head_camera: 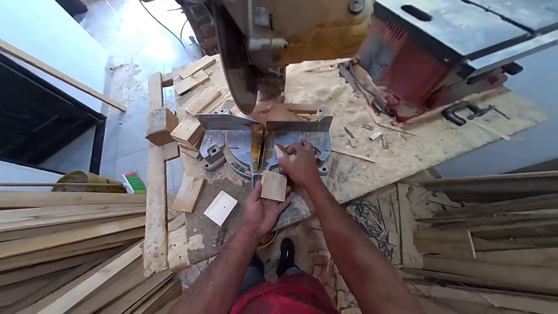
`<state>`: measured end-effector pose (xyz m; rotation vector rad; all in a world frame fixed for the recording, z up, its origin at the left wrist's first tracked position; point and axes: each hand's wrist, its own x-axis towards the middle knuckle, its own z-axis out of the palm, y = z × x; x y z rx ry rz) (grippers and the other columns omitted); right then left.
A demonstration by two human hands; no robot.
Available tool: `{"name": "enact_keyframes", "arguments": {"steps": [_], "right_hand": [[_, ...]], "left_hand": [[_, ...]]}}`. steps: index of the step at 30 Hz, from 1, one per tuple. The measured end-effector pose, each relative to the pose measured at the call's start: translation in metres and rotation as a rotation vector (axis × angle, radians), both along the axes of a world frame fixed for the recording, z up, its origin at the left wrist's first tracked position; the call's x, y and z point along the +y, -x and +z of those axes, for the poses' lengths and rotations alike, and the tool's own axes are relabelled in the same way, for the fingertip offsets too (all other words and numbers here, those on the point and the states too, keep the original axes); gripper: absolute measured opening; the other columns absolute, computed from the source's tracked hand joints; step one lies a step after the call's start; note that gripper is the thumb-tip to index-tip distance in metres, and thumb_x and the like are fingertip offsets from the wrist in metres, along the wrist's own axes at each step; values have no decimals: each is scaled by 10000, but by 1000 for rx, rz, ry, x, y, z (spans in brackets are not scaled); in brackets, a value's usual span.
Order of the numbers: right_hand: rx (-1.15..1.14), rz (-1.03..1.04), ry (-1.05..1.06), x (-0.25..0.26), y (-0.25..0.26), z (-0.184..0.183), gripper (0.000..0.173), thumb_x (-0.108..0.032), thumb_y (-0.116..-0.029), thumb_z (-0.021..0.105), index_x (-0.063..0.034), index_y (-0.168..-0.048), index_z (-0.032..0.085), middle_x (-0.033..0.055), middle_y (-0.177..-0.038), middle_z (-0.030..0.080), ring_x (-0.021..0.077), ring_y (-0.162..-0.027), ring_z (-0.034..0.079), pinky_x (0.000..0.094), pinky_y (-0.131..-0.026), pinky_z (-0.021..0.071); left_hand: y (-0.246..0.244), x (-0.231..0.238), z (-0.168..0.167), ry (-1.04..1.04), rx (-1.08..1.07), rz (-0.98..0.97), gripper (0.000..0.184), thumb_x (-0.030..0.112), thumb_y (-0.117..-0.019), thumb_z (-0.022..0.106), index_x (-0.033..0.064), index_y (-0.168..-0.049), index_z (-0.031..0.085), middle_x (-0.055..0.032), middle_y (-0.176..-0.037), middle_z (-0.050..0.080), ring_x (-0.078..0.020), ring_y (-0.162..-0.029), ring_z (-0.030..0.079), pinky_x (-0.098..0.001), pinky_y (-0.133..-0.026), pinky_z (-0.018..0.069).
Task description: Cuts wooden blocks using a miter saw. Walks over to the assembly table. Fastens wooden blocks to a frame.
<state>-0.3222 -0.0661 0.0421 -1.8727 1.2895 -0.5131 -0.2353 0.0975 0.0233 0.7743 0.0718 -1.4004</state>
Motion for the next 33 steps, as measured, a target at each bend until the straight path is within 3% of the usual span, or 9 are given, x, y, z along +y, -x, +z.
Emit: {"name": "enact_keyframes", "arguments": {"steps": [4,8,12,16,22,25,27,30,33], "right_hand": [[42,50,55,2,-1,10,424,-467,-785,774,-143,-1052,715,189,-1498,452,369,-1313,515,572,-970,522],[-11,395,373,24,10,3,320,-300,-687,827,-198,-983,760,120,-1453,529,347,-1280,527,554,-992,513],[-245,303,474,80,15,-12,514,-126,-814,712,-168,-1324,670,29,-1445,590,270,-1338,524,504,-1084,479],[-369,251,486,121,20,-6,481,-31,-858,604,-91,-1333,651,51,-1366,654,259,-1277,586,469,-1047,525],[-623,382,38,145,44,43,432,-70,-973,534,-75,-1405,533,35,-1228,711,128,-953,721,362,-806,640],[-830,314,-72,151,53,64,257,-41,-974,561,-54,-1212,657,61,-1031,747,136,-699,702,343,-611,634],[-635,118,-14,138,56,55,202,-125,-972,628,-66,-1158,676,49,-947,735,128,-672,680,333,-583,608],[51,7,-71,86,40,6,514,-411,-941,709,-55,-1304,635,160,-1193,681,312,-1041,685,554,-874,575],[451,70,-48,59,16,-45,649,-538,-920,695,-2,-1279,627,256,-1263,629,432,-1167,630,636,-923,537]], "left_hand": [[-2,-7,4,-44,-92,-3,698,658,-1041,274,149,-1481,461,-175,-1455,547,-381,-1312,549,-629,-1031,473],[-5,-14,14,43,-172,-48,765,728,-997,303,138,-1434,518,-139,-1356,626,-306,-1239,609,-577,-1010,513],[-5,-12,10,191,-166,-33,591,608,-1013,474,143,-1362,579,-71,-1258,688,-191,-1169,656,-429,-1013,548],[-2,6,8,165,-176,25,304,356,-969,670,169,-1207,643,-40,-1071,722,-146,-990,702,-372,-858,605],[-18,54,2,425,-41,-77,428,353,-869,795,114,-1210,698,-129,-1150,724,-238,-1079,704,-453,-963,580],[-23,88,-6,523,82,-120,510,406,-877,776,93,-1270,688,-194,-1243,690,-349,-1148,676,-585,-990,542],[-27,115,-9,575,129,-168,583,437,-868,767,62,-1305,675,-220,-1273,668,-389,-1188,646,-631,-1046,482],[-32,162,-17,584,151,-202,665,490,-853,757,64,-1353,654,-213,-1317,656,-382,-1224,632,-611,-1055,482],[-38,220,-31,476,147,-169,653,497,-826,780,100,-1334,671,-176,-1294,672,-354,-1182,658,-581,-1015,524]]}}
